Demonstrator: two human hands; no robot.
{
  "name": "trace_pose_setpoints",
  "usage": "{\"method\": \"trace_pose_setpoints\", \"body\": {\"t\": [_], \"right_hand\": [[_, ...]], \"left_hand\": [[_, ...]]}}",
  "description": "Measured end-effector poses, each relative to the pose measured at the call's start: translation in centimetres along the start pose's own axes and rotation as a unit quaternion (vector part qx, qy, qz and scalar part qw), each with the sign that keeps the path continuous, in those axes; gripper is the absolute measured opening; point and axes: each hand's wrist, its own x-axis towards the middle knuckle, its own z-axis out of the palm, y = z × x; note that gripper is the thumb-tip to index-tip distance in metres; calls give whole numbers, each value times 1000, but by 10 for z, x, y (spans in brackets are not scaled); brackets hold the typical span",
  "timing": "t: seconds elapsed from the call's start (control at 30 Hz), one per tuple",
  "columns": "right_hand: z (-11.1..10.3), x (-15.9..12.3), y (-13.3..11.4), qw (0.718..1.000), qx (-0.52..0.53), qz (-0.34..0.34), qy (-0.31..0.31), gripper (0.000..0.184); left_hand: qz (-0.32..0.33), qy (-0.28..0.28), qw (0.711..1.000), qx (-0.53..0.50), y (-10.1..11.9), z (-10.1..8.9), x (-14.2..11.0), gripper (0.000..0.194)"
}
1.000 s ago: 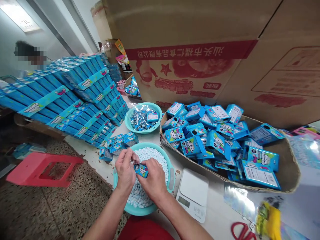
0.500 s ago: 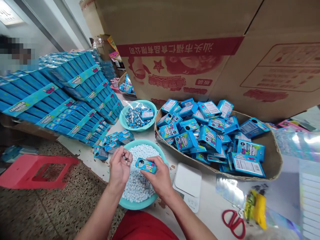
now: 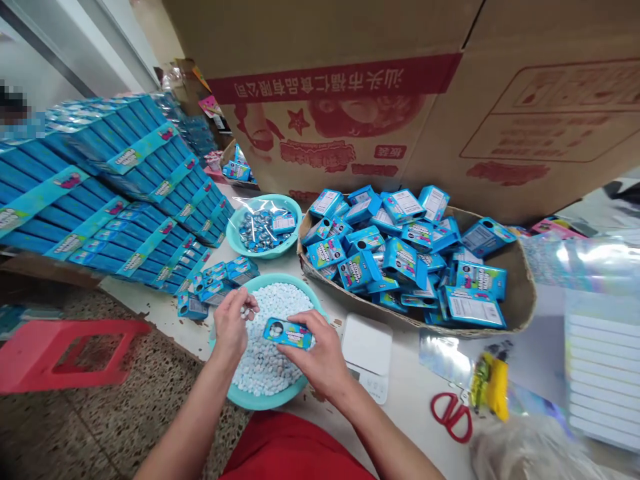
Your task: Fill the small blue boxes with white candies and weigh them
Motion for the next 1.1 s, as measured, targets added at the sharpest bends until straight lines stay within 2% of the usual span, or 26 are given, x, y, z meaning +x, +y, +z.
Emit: {"method": "trace_pose_setpoints", "body": {"t": [0.07,0.13,0.2,0.27,0.33,0.43,0.5,0.6,0.7,0.77,0.83,0.9,0.97,1.03,1.1], "right_hand": [[-29,-17,2,999,-19,9,27,28],[-56,-34,13,995,-71,27,67,27],[-76,-50,35,986,-122,47,107,27],[-85,-61,65,976,-154,63,139,27],[-86,-69,94,970,-167,75,163,29],[-82,-77,120,964,-180,83,179,32],[-82,-79,122,960,-206,67,178,38],[-95,-70,104,946,-265,5,186,47],[-124,-37,81,915,-315,-72,240,42],[-149,-4,74,896,-349,-94,258,38],[-173,30,75,900,-369,-84,216,41],[-192,58,82,914,-392,-74,77,54],[-202,76,90,901,-429,-51,-35,67],[-204,85,96,885,-458,-27,-79,75],[-201,87,99,879,-471,-11,-72,74]], "left_hand": [[30,-80,984,157,-27,-9,8,29],[60,-151,946,280,-54,-14,10,29],[90,-179,908,369,-73,-14,6,35],[117,-183,864,455,-80,-11,-2,41],[134,-185,815,533,-79,-7,-10,49],[142,-186,763,602,-71,-1,-16,62],[145,-184,746,623,-69,1,-17,63],[150,-173,737,636,-69,4,-16,58],[159,-163,738,636,-70,5,-12,51],[168,-158,738,634,-72,5,-7,48],[175,-158,736,635,-73,4,-2,45],[178,-158,731,639,-76,3,3,42],[180,-158,727,643,-78,3,6,40],[182,-155,723,648,-80,4,8,37],[172,-149,725,650,-79,5,10,34]]}}
